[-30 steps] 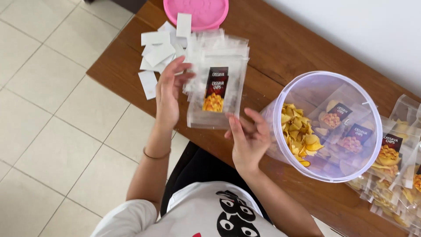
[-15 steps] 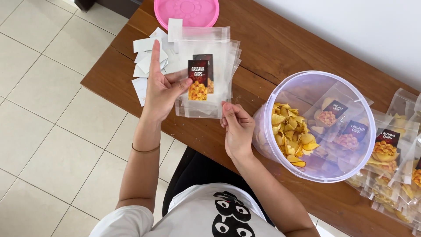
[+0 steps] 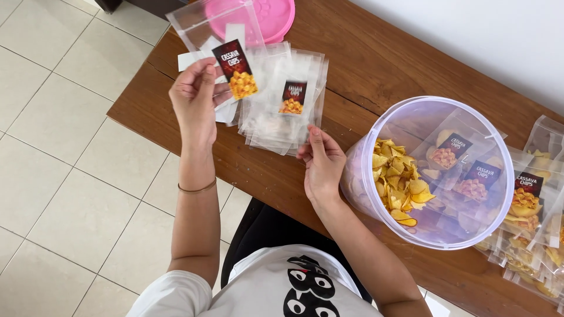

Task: Packing cassava chips from a large bowl into small plastic bags for sale.

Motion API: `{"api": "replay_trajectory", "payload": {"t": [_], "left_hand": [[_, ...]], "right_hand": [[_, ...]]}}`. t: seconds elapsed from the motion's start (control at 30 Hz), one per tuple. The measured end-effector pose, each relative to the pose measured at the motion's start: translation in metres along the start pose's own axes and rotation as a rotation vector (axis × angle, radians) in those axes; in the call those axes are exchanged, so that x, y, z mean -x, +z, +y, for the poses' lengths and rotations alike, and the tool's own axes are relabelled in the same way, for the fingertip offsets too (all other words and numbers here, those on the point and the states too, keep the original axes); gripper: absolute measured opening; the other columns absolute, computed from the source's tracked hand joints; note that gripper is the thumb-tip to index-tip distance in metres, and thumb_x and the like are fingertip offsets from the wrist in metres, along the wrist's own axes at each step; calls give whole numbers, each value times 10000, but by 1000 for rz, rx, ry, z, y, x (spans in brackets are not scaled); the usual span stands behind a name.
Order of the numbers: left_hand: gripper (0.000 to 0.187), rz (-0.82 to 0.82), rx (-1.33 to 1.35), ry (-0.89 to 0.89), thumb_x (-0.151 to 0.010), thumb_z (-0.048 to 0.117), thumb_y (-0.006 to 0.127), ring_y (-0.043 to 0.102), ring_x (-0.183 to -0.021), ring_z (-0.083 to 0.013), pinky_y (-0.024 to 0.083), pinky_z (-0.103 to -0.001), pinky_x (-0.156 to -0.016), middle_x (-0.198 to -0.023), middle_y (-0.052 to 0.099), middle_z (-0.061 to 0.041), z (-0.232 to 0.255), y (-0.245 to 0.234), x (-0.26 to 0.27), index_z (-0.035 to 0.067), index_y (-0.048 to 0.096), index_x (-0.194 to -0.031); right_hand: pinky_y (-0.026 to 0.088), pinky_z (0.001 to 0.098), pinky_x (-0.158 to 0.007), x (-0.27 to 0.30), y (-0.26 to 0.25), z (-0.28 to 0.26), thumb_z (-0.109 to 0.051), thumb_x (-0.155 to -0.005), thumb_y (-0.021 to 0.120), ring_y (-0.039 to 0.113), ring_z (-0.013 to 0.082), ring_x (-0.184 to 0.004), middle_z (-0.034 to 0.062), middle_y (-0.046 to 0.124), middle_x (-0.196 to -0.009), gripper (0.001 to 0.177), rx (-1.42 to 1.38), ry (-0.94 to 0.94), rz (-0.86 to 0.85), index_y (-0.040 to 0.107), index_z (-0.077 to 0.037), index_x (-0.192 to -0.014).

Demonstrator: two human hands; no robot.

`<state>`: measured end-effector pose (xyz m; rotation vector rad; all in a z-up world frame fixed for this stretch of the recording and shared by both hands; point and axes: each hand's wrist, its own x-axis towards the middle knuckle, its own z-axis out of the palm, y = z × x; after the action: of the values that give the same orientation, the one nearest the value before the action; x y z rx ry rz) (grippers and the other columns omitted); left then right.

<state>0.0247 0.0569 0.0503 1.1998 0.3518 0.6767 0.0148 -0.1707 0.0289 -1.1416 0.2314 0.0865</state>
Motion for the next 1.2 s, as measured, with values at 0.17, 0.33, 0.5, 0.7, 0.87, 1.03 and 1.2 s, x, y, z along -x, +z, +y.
{"api": "replay_trajectory", "payload": {"t": [0.17, 0.33, 0.5, 0.7, 0.87, 1.03, 1.2], "left_hand": [[168, -72, -39, 12, -1063, 202, 608, 730, -642, -176, 647, -286, -523, -972, 702, -98, 28, 0, 18, 80, 660, -1168], [140, -217, -204, 68, -1067, 122, 593, 549, -432, -99, 477, -208, -340, -829, 628, -98, 73, 3, 53, 23, 667, -1131], [143, -719, -421, 347, -999, 7, 619, 707, -776, -117, 568, -234, -709, -914, 739, -47, 121, 5, 97, 71, 686, -1108], [95, -1160, -467, 595, -1036, 133, 586, 606, -623, -182, 452, -295, -509, -917, 652, -24, 134, 61, 129, 88, 643, -1099], [98, -1169, -463, 558, -990, 140, 653, 690, -740, -174, 541, -306, -648, -940, 729, -6, 118, 68, 140, 111, 695, -1075], [282, -784, -551, 636, -914, 230, 781, 607, -929, -280, 503, -399, -824, -998, 629, -132, 107, 76, 171, 59, 578, -1011], [378, -1228, -268, 200, -840, 410, 768, 509, -547, -101, 384, -273, -515, -640, 569, 29, 112, 106, 196, 130, 549, -712]], "right_hand": [[616, 250, -670, 11, 6, -16, -161, -1014, 645, 681, 144, -734, 143, 622, -1130, 466, 82, 133, -122, 531, 73, -1400], [543, 286, -740, 55, -38, -50, -271, -1012, 590, 650, 174, -897, 285, 285, -1611, 733, 482, -49, -341, 250, 41, -1581], [555, 389, -1145, 109, -92, -233, -105, -915, 798, 693, 300, -1351, 166, 665, -1438, 622, 987, -628, -1240, 474, -77, -1446], [521, 215, -628, 150, -88, -211, -324, -753, 825, 553, 99, -719, 36, 621, -905, 599, 1193, -687, -398, 672, -51, -1264], [472, 243, -547, 150, -104, -213, -131, -908, 705, 592, 125, -628, 22, 631, -807, 78, 1214, -551, -608, 711, -92, -974], [348, 298, -481, 151, -114, -206, -120, -988, 600, 409, 171, -508, 19, 495, -664, 142, 1153, -410, -724, 589, -77, -853], [535, 306, -626, 143, -90, -209, -262, -1012, 553, 643, 213, -717, 91, 654, -879, 251, 1006, -486, -842, 636, -29, -972]]}}
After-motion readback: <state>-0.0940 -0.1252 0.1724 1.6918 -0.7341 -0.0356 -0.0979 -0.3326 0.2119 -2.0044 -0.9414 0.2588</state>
